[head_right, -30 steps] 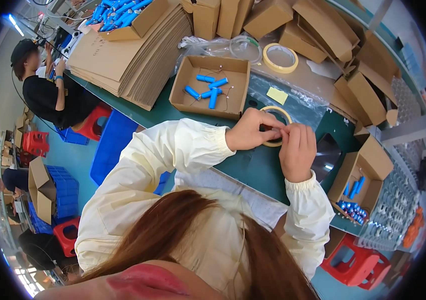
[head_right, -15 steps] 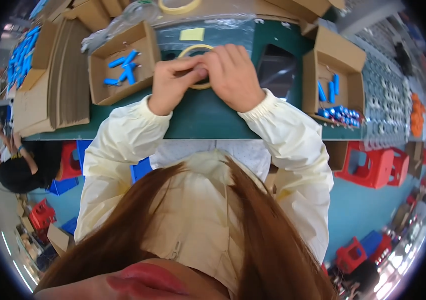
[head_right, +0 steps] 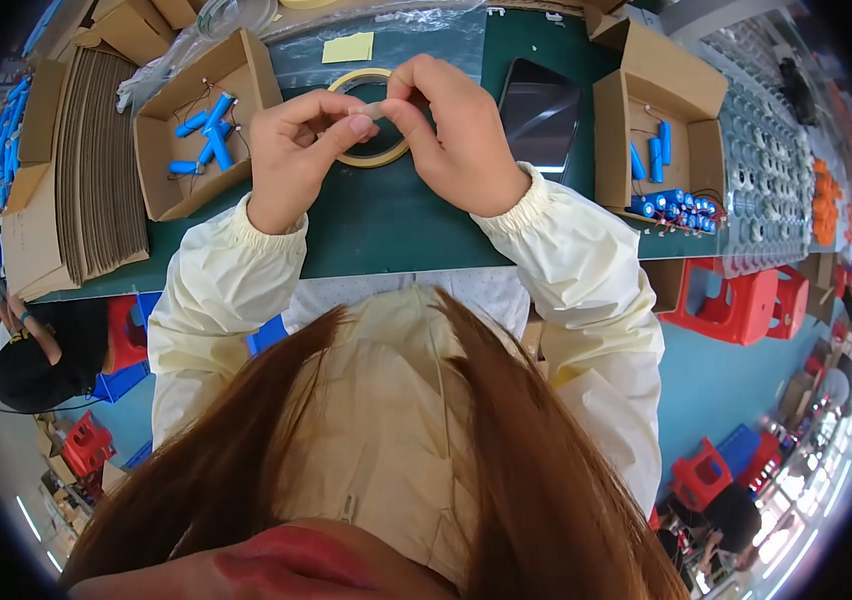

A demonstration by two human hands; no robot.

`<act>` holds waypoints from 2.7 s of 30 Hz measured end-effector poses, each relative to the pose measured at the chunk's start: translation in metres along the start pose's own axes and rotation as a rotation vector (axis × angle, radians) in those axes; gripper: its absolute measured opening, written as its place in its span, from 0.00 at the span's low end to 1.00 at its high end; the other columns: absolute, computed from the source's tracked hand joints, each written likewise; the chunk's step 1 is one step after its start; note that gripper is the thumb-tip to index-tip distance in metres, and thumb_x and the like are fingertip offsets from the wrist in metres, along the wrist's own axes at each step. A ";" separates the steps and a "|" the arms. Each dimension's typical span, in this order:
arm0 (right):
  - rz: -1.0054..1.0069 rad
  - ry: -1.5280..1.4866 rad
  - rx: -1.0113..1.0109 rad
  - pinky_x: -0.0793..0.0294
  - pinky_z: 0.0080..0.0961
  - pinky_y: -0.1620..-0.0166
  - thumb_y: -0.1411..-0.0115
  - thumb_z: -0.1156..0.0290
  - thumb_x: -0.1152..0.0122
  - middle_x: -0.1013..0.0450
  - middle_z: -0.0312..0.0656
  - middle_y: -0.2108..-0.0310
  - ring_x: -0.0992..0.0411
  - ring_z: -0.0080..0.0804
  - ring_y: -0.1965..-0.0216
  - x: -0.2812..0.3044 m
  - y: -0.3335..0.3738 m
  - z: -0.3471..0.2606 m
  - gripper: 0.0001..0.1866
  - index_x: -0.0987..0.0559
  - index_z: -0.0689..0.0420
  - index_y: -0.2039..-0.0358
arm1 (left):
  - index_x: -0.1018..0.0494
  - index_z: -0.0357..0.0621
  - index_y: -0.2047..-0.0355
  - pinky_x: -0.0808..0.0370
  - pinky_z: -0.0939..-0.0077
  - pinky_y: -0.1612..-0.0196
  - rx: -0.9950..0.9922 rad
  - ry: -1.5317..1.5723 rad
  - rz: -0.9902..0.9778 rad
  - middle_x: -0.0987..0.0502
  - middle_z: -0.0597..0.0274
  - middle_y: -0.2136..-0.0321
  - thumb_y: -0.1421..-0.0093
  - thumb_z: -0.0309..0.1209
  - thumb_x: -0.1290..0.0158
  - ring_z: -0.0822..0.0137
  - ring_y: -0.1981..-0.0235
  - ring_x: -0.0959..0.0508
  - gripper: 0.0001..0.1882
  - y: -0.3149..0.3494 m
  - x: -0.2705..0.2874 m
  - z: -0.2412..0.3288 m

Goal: The person applies small adhesive labels to cylindrical electronic components by hand.

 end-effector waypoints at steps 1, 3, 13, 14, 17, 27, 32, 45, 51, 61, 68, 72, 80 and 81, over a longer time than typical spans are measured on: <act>-0.007 -0.043 0.027 0.34 0.21 0.71 0.47 0.80 0.45 0.34 0.40 0.76 0.35 0.30 0.76 0.000 -0.001 0.000 0.05 0.32 0.61 0.72 | 0.25 0.33 0.69 0.29 0.85 0.68 -0.017 -0.054 -0.031 0.23 0.63 0.76 0.47 0.23 0.44 0.76 0.73 0.25 0.06 0.001 -0.001 0.000; 0.003 -0.084 -0.012 0.33 0.20 0.69 0.47 0.79 0.45 0.33 0.39 0.76 0.35 0.28 0.75 0.000 -0.001 0.002 0.04 0.31 0.61 0.72 | 0.26 0.31 0.68 0.27 0.84 0.66 -0.034 -0.108 -0.065 0.23 0.60 0.74 0.46 0.22 0.45 0.74 0.72 0.24 0.06 0.001 -0.002 0.001; 0.083 -0.276 -0.151 0.35 0.16 0.60 0.45 0.72 0.43 0.31 0.35 0.69 0.35 0.20 0.67 0.006 0.001 0.006 0.09 0.28 0.62 0.66 | 0.25 0.32 0.71 0.27 0.83 0.67 0.022 0.167 0.009 0.23 0.60 0.76 0.46 0.24 0.45 0.74 0.73 0.24 0.06 0.003 0.000 0.004; 0.087 -0.277 -0.151 0.35 0.16 0.60 0.45 0.72 0.43 0.31 0.35 0.69 0.35 0.20 0.67 0.008 0.002 0.006 0.09 0.28 0.62 0.66 | 0.25 0.32 0.71 0.27 0.83 0.67 0.019 0.177 0.009 0.23 0.60 0.76 0.46 0.24 0.45 0.73 0.73 0.23 0.06 0.002 -0.001 0.004; 0.078 -0.158 0.077 0.31 0.18 0.68 0.54 0.73 0.34 0.29 0.37 0.73 0.32 0.22 0.73 0.009 0.000 -0.007 0.13 0.26 0.61 0.68 | 0.25 0.33 0.70 0.28 0.84 0.67 0.003 0.171 -0.009 0.23 0.61 0.76 0.46 0.24 0.44 0.74 0.73 0.24 0.06 0.002 -0.001 0.005; -0.026 -0.034 0.092 0.34 0.19 0.70 0.50 0.78 0.42 0.30 0.40 0.78 0.34 0.26 0.76 0.001 0.002 -0.010 0.03 0.27 0.64 0.75 | 0.26 0.35 0.74 0.31 0.87 0.71 -0.018 0.101 -0.073 0.24 0.65 0.78 0.47 0.26 0.44 0.78 0.75 0.26 0.05 0.003 -0.003 0.000; -0.078 -0.123 0.030 0.35 0.19 0.72 0.50 0.79 0.44 0.31 0.39 0.79 0.35 0.25 0.78 -0.003 0.002 -0.008 0.03 0.27 0.64 0.77 | 0.27 0.36 0.76 0.31 0.86 0.70 -0.068 0.051 -0.106 0.24 0.66 0.78 0.47 0.26 0.44 0.78 0.75 0.26 0.06 0.003 -0.002 -0.003; -0.041 -0.111 -0.007 0.36 0.17 0.73 0.51 0.80 0.45 0.32 0.37 0.81 0.36 0.22 0.78 0.001 0.002 -0.005 0.02 0.27 0.64 0.78 | 0.24 0.36 0.64 0.27 0.82 0.65 -0.195 0.095 0.000 0.22 0.59 0.71 0.48 0.24 0.44 0.73 0.70 0.23 0.10 0.003 -0.006 0.007; -0.066 -0.059 0.045 0.36 0.18 0.75 0.53 0.80 0.44 0.31 0.38 0.81 0.35 0.23 0.79 -0.002 0.002 -0.006 0.01 0.27 0.63 0.78 | 0.24 0.34 0.72 0.28 0.84 0.69 -0.092 -0.048 -0.034 0.22 0.62 0.77 0.49 0.23 0.44 0.75 0.75 0.24 0.05 0.005 -0.004 0.005; 0.045 0.128 0.249 0.38 0.22 0.79 0.60 0.82 0.41 0.34 0.39 0.84 0.36 0.30 0.83 -0.003 0.003 -0.016 0.05 0.27 0.60 0.81 | 0.26 0.33 0.73 0.28 0.84 0.71 -0.005 0.063 -0.033 0.24 0.63 0.78 0.47 0.23 0.46 0.76 0.76 0.25 0.04 0.007 -0.006 -0.003; 0.192 0.517 0.770 0.39 0.27 0.80 0.60 0.78 0.41 0.40 0.38 0.83 0.40 0.34 0.83 -0.010 0.017 -0.035 0.07 0.31 0.58 0.80 | 0.28 0.33 0.72 0.28 0.83 0.71 0.075 0.141 -0.057 0.26 0.63 0.77 0.44 0.26 0.49 0.74 0.77 0.26 0.06 0.005 -0.005 -0.013; 0.227 0.592 0.840 0.38 0.27 0.79 0.56 0.78 0.40 0.39 0.40 0.83 0.40 0.34 0.83 -0.008 0.025 -0.043 0.08 0.31 0.63 0.78 | 0.29 0.35 0.73 0.30 0.83 0.72 0.076 0.140 -0.057 0.26 0.62 0.78 0.42 0.28 0.50 0.73 0.78 0.27 0.08 0.006 -0.003 -0.008; 0.417 0.340 0.390 0.30 0.24 0.71 0.54 0.82 0.40 0.27 0.42 0.76 0.29 0.33 0.76 0.068 0.050 -0.078 0.06 0.25 0.62 0.73 | 0.29 0.36 0.71 0.31 0.82 0.68 -0.048 0.195 -0.087 0.25 0.61 0.76 0.41 0.30 0.50 0.73 0.74 0.26 0.08 0.006 -0.009 0.003; 0.514 0.369 0.278 0.29 0.22 0.68 0.52 0.81 0.40 0.26 0.42 0.74 0.29 0.31 0.75 0.086 0.048 -0.072 0.09 0.25 0.64 0.68 | 0.29 0.36 0.70 0.30 0.82 0.68 -0.040 0.180 -0.124 0.25 0.62 0.76 0.42 0.30 0.50 0.73 0.74 0.26 0.08 0.009 -0.014 0.004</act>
Point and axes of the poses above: each hand's wrist, its own y-axis away from the middle knuckle, its own x-axis out of the back of the hand, z = x × y, the point moved 5 cm from there along -y, towards the middle knuckle
